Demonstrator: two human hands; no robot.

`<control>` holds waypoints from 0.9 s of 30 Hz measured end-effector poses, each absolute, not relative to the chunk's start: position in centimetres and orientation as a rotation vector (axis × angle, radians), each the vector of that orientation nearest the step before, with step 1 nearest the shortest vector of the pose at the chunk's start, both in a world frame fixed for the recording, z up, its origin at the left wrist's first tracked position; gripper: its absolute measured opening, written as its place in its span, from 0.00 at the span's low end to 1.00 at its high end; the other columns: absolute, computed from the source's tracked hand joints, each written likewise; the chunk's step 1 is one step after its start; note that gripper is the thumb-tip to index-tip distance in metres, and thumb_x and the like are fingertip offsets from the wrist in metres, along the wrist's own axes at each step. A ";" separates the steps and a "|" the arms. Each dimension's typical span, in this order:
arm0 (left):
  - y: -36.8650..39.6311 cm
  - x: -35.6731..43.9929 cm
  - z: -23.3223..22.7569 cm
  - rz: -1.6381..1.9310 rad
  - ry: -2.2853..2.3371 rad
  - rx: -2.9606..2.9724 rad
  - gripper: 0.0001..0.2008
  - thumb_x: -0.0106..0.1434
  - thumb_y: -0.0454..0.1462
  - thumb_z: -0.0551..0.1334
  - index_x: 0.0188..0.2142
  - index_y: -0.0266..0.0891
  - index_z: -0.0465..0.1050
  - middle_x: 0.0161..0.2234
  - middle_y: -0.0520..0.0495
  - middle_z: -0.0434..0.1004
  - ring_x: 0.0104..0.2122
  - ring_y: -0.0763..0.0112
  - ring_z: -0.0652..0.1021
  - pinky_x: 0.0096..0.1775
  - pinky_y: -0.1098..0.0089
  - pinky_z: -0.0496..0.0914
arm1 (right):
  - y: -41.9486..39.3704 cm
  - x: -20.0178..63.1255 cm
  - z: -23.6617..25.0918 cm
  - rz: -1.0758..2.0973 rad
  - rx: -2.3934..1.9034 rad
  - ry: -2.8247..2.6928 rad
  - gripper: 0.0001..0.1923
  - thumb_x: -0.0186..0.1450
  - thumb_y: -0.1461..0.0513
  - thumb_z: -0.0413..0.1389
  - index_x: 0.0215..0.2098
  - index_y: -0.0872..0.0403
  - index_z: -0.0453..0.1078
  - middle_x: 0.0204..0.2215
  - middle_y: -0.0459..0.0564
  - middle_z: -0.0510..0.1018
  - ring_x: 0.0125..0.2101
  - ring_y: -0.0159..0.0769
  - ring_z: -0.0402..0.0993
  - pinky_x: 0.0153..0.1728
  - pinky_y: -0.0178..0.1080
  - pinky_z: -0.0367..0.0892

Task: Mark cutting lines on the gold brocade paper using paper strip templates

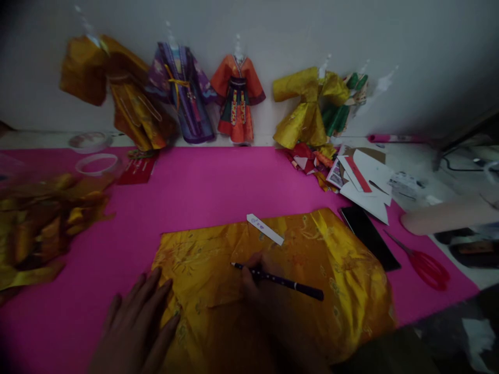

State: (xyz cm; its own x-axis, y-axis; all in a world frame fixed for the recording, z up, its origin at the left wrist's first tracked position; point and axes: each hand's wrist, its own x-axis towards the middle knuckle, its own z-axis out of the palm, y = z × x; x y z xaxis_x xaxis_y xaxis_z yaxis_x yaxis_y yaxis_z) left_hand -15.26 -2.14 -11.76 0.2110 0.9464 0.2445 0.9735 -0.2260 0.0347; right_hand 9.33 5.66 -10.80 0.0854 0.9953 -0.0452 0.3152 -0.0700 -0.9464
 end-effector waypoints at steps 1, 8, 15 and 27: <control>-2.1 -15.3 -11.8 -0.321 -1.867 -2.343 0.23 0.69 0.42 0.52 0.60 0.33 0.62 0.63 0.28 0.65 0.64 0.43 0.63 0.58 0.38 0.60 | 5.7 9.4 -10.7 1.021 -1.514 -1.355 0.05 0.62 0.60 0.54 0.28 0.49 0.63 0.21 0.42 0.70 0.23 0.35 0.67 0.25 0.37 0.63; -2.1 -15.4 -12.1 -0.334 -1.860 -2.333 0.24 0.69 0.44 0.53 0.60 0.35 0.62 0.62 0.29 0.66 0.63 0.43 0.63 0.57 0.38 0.60 | 6.3 9.7 -10.4 1.096 -1.346 -1.122 0.09 0.62 0.59 0.58 0.28 0.49 0.62 0.22 0.41 0.72 0.21 0.34 0.69 0.23 0.37 0.64; -2.0 -15.5 -12.6 -0.358 -1.830 -2.286 0.23 0.68 0.42 0.55 0.60 0.35 0.63 0.61 0.31 0.70 0.61 0.42 0.68 0.55 0.37 0.64 | 6.4 9.9 -10.1 0.848 -1.176 -0.821 0.11 0.62 0.58 0.61 0.29 0.50 0.63 0.26 0.42 0.73 0.26 0.33 0.70 0.30 0.37 0.66; -2.0 -15.5 -13.0 -0.398 -1.920 -2.233 0.23 0.69 0.43 0.54 0.60 0.38 0.67 0.63 0.36 0.69 0.62 0.47 0.69 0.56 0.36 0.67 | 5.2 11.5 -6.4 0.845 -1.372 -1.488 0.13 0.67 0.55 0.50 0.40 0.50 0.75 0.32 0.50 0.81 0.30 0.40 0.76 0.35 0.41 0.71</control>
State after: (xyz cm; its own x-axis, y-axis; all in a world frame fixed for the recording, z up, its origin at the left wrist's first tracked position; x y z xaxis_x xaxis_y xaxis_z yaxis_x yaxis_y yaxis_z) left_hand -15.48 -2.03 -12.95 0.1355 0.9414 0.3088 0.9866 -0.1568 0.0451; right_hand 11.48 5.17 -6.40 0.0366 0.9848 0.1697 0.3589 0.1456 -0.9220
